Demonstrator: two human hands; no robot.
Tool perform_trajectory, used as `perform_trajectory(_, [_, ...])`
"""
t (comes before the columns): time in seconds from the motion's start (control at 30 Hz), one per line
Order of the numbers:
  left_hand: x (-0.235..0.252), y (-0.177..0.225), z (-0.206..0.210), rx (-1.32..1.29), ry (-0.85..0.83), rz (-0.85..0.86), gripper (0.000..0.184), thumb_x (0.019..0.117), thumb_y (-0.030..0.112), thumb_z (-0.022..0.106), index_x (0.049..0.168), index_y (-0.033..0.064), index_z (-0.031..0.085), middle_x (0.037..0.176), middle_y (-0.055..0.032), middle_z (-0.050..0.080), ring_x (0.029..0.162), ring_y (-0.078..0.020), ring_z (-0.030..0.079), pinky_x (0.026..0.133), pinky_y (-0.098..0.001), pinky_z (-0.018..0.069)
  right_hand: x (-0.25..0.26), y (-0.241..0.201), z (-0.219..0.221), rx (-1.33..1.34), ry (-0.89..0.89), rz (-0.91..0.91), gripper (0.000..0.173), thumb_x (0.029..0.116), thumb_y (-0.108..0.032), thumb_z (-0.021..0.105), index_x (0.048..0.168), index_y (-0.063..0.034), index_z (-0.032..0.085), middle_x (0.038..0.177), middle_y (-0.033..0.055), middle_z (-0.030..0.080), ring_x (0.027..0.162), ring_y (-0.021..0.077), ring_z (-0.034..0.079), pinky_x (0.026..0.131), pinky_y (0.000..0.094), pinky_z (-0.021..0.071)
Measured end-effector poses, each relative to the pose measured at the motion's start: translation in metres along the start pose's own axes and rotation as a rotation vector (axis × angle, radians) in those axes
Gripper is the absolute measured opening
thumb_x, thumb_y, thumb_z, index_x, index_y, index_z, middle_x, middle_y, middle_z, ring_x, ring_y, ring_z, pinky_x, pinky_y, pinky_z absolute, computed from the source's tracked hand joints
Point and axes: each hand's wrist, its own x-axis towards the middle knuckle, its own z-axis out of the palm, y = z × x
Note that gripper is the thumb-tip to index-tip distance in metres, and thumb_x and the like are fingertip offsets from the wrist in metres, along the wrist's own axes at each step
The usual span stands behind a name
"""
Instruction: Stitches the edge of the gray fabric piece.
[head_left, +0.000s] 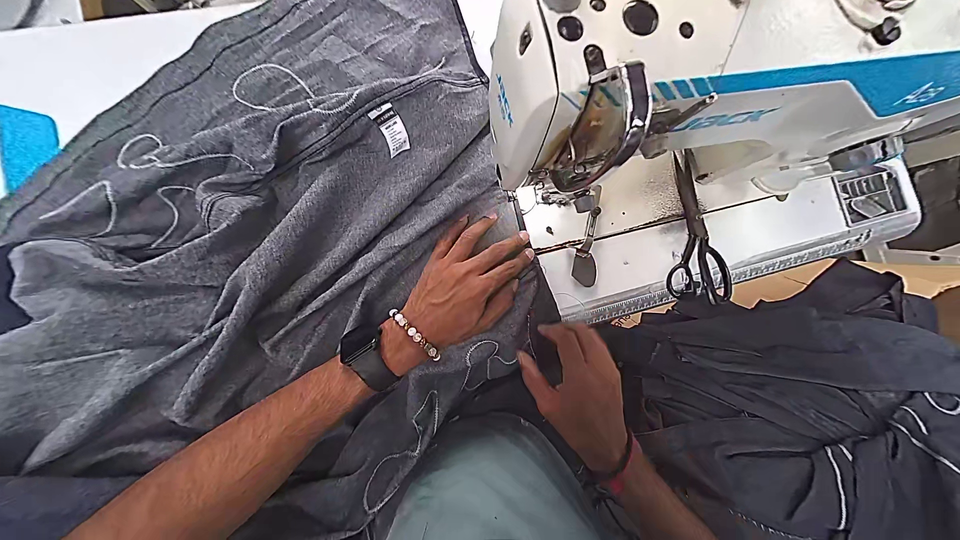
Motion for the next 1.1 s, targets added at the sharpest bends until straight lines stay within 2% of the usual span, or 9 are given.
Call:
perform_trajectory(0.07, [0.001, -0.004, -0.001, 0.011, 0.002, 0.019, 0.042, 0.1046, 0.037, 0.045, 0.142, 0.0305, 0.064, 0.157, 0.0061, 0.050, 0.152, -0.0305, 0.034, 0.123, -0.0577, 0.0241, -0.026, 0.015, 0.005, -0.045, 0.079, 0.003, 0.017, 0.0924, -0.023, 0.062, 0.096, -0.0094, 0.073, 0.079, 0.0051, 0.066, 0.067, 0.0175, 0.065, 0.054, 0.0333, 0.0537])
perform_trajectory(0.17, [0.002, -0.008, -0.003, 0.019, -0.002, 0.031, 0.042, 0.1041, 0.033, 0.044, 0.140, 0.0302, 0.065, 0.154, 0.0059, 0.053, 0.150, -0.0295, 0.038, 0.122, -0.0563, 0.0262, -0.029, 0.035, -0.012, -0.112, 0.219, 0.021, 0.012, 0.0927, -0.013, 0.061, 0.085, -0.0074, 0.068, 0.072, 0.0068, 0.058, 0.059, 0.0176, 0.057, 0.049, 0.0300, 0.0464])
perform_trajectory(0.3, [0.003, -0.009, -0.004, 0.014, 0.002, 0.043, 0.042, 0.1038, 0.032, 0.045, 0.140, 0.0299, 0.065, 0.154, 0.0050, 0.054, 0.149, -0.0301, 0.039, 0.121, -0.0565, 0.0269, 0.006, 0.028, -0.033, -0.061, -0.448, 0.155, 0.016, 0.0887, -0.014, 0.061, 0.097, -0.0096, 0.074, 0.089, 0.0107, 0.071, 0.073, 0.0282, 0.070, 0.057, 0.0498, 0.0562])
perform_trajectory(0.4, [0.002, -0.009, -0.003, 0.005, 0.007, 0.040, 0.041, 0.1039, 0.032, 0.045, 0.139, 0.0314, 0.066, 0.154, 0.0058, 0.054, 0.149, -0.0301, 0.038, 0.121, -0.0552, 0.0276, 0.036, 0.009, -0.034, 0.038, -0.196, 0.084, 0.021, 0.0963, -0.028, 0.061, 0.102, -0.0148, 0.076, 0.087, 0.0013, 0.069, 0.076, 0.0159, 0.067, 0.063, 0.0376, 0.0568])
perform_trajectory(0.5, [0.003, -0.009, -0.004, 0.008, 0.019, 0.051, 0.041, 0.1036, 0.031, 0.046, 0.139, 0.0308, 0.066, 0.153, 0.0054, 0.055, 0.148, -0.0302, 0.039, 0.120, -0.0542, 0.0284, 0.071, 0.007, -0.010, 0.045, 0.006, 0.084, 0.026, 0.1012, -0.033, 0.061, 0.112, -0.0127, 0.074, 0.097, 0.0030, 0.072, 0.092, 0.0206, 0.067, 0.078, 0.0402, 0.0556])
perform_trajectory(0.63, [0.003, -0.010, -0.005, 0.033, 0.022, 0.041, 0.042, 0.1032, 0.032, 0.046, 0.140, 0.0306, 0.066, 0.152, 0.0074, 0.056, 0.148, -0.0279, 0.040, 0.120, -0.0522, 0.0292, 0.087, 0.008, 0.014, -0.024, 0.025, 0.136, 0.019, 0.0971, -0.029, 0.063, 0.104, -0.0168, 0.076, 0.062, -0.0029, 0.061, 0.054, 0.0152, 0.058, 0.049, 0.0376, 0.0457])
perform_trajectory(0.7, [0.003, -0.009, -0.005, 0.043, 0.018, 0.034, 0.044, 0.1027, 0.034, 0.045, 0.141, 0.0279, 0.065, 0.152, 0.0082, 0.056, 0.147, -0.0269, 0.041, 0.119, -0.0509, 0.0295, 0.081, 0.007, 0.016, -0.034, 0.057, 0.066, 0.020, 0.0968, -0.023, 0.061, 0.104, -0.0130, 0.077, 0.054, -0.0015, 0.054, 0.045, 0.0157, 0.051, 0.043, 0.0363, 0.0394])
perform_trajectory(0.87, [0.004, -0.010, -0.005, 0.032, 0.011, 0.031, 0.043, 0.1020, 0.034, 0.046, 0.140, 0.0268, 0.065, 0.151, 0.0072, 0.056, 0.146, -0.0267, 0.042, 0.117, -0.0497, 0.0311, 0.068, 0.011, 0.017, -0.180, 0.074, -0.174, 0.030, 0.0986, -0.016, 0.057, 0.120, -0.0080, 0.076, 0.054, 0.0017, 0.055, 0.046, 0.0184, 0.053, 0.042, 0.0337, 0.0389])
perform_trajectory(1.1, [0.010, -0.018, -0.007, 0.032, 0.001, 0.035, 0.041, 0.1031, 0.035, 0.047, 0.139, 0.0323, 0.066, 0.153, 0.0073, 0.055, 0.147, -0.0272, 0.040, 0.117, -0.0508, 0.0316, 0.078, 0.013, 0.011, -0.263, -0.022, -0.205, 0.037, 0.0999, -0.018, 0.053, 0.131, -0.0105, 0.071, 0.053, 0.0018, 0.053, 0.044, 0.0205, 0.052, 0.041, 0.0348, 0.0373])
